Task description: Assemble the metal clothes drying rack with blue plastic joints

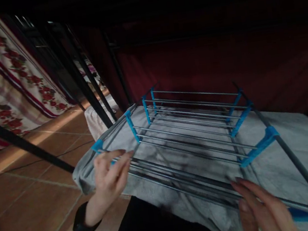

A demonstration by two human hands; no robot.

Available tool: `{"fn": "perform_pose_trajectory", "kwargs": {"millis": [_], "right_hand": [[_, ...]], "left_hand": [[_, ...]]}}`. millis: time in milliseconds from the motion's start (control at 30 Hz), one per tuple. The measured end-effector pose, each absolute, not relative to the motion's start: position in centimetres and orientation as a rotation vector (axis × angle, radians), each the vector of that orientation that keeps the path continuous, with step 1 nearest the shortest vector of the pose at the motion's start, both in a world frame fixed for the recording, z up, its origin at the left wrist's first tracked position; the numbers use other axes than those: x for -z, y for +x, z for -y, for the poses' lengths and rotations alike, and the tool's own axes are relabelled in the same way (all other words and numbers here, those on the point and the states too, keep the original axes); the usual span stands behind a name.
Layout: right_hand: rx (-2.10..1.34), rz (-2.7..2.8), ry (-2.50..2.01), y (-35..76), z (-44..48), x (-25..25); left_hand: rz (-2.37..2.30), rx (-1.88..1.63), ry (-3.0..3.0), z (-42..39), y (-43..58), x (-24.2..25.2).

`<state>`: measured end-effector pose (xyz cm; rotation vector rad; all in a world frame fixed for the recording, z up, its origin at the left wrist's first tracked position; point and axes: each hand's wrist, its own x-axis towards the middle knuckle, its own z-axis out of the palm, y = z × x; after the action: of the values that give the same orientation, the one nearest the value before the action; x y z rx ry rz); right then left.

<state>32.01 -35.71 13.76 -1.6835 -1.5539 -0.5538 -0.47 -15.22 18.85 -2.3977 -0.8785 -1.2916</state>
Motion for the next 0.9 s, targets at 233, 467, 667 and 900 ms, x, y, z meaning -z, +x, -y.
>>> {"fn": "perform_pose_trajectory", "kwargs": {"millis": [233, 467, 667, 900], "right_hand": [[0.638, 2.06, -1.645, 27.4, 29.0, -15.1], [0.649, 2.178, -1.614, 26.9, 27.6, -15.3], [0.705, 2.208, -1.56, 26.4, 26.5, -15.6], [0.724, 2.242, -1.454, 27.1, 26.3, -15.7]], "left_hand": [[1.901, 1.92, -2.154, 8.7, -8.3, -18.0], [2.075, 2.297, -2.342, 5.9, -8.3, -15.9], [2.136, 2.348, -2.402, 4.9, -7.3, -15.6], [2.125, 2.459, -2.268, 5.2, -6.7, -15.0]]}}
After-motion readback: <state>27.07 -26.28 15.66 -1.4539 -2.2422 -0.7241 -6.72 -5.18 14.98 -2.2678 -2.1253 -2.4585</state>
